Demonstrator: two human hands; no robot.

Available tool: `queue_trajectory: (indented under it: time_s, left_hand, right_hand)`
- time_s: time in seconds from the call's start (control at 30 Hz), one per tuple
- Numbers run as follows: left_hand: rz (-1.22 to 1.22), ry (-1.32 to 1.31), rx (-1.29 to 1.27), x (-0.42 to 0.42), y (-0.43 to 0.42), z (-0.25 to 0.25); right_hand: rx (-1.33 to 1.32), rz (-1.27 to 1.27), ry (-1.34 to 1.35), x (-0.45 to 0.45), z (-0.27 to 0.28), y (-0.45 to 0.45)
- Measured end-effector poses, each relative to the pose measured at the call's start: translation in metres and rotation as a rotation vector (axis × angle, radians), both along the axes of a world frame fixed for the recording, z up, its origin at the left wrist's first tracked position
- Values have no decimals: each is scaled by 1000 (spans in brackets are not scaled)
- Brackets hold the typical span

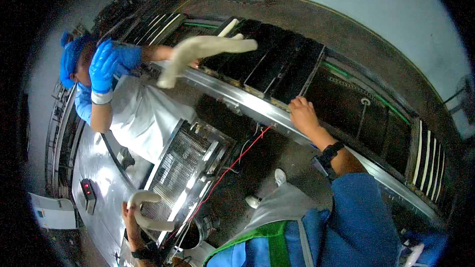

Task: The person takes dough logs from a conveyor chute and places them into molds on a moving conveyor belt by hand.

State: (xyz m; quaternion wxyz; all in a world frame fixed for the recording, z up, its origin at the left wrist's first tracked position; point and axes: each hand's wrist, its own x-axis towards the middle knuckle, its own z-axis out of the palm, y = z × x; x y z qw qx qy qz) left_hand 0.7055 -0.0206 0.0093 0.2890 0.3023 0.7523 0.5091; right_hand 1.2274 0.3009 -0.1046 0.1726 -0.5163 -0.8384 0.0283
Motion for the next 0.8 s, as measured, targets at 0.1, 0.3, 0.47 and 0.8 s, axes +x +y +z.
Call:
queue_trajectory:
  time_s: [0.1,0.3,0.47,0.8]
  left_hand:
    - [2,-113,129,69,74,41]
    - [-316,-145,283,185,233,90]
    - [-798,-114,331,284,377,109]
    - [-1130,968,-106,352,475,-124]
  right_hand:
    - [23,-8,13,4,-1,1]
    - [-20,-16,19,18,4,10]
    - [-142,28,9,23,15,5]
    - [-97,24,133,34,18,21]
